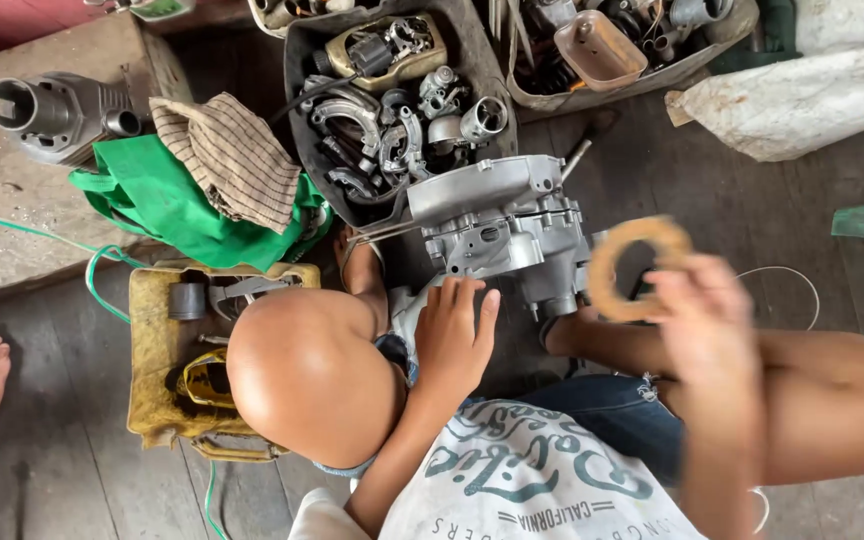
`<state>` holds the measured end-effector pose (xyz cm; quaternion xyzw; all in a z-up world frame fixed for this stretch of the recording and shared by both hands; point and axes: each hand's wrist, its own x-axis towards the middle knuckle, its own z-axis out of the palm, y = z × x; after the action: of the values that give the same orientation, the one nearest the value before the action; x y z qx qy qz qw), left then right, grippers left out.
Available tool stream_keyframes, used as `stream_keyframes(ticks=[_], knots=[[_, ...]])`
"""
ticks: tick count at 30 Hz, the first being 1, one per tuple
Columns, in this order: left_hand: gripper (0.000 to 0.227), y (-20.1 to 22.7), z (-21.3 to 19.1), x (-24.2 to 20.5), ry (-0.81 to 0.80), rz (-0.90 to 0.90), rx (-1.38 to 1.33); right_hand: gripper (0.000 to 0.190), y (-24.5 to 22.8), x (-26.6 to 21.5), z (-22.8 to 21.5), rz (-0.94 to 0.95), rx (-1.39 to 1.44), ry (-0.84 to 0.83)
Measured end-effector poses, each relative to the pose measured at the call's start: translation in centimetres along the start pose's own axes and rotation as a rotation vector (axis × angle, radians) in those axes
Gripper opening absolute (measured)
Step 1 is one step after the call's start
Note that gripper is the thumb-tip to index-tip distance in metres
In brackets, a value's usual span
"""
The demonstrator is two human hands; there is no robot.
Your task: The person sits on the floor and uses a metal scraper to clean a circular gasket on a silver engine casing. They repeatedly scrape the surface of the gasket and the surrounding metal area to remove residue.
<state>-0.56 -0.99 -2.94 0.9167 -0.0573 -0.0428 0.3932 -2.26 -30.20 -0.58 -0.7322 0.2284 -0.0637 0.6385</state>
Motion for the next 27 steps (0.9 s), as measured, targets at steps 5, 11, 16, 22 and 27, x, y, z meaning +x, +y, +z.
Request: stream_keyframes(ticks=[5, 11, 16, 22, 27], knots=[[0.042, -0.6, 1.3, -0.2, -0.119, -0.19, -0.101, 0.033, 10.5, 0.2, 8.1, 0.263, 0.367, -0.08], [0.046, -0.6, 2.7, -0.2, -0.154, -0.387, -0.316, 0.02, 6.7, 2.3, 12.5, 0.234, 0.149, -0.146], [0.055, -2.8, 5.9, 0.5, -0.039, -0.386, -0.46, 0.019, 9.1, 3.9, 13.6, 0.156, 0.013, -0.138], [0.055, -3.3, 8.2, 0.9, 0.038, -0.344, -0.602, 0.033, 10.2, 4.1, 12.1, 0.024, -0.373, -0.169], [0.053, -3.4, 8.7, 1.3, 0.057, -0.379, -0.644, 0.036, 10.1, 5.3, 11.3, 0.102, -0.244, -0.195]])
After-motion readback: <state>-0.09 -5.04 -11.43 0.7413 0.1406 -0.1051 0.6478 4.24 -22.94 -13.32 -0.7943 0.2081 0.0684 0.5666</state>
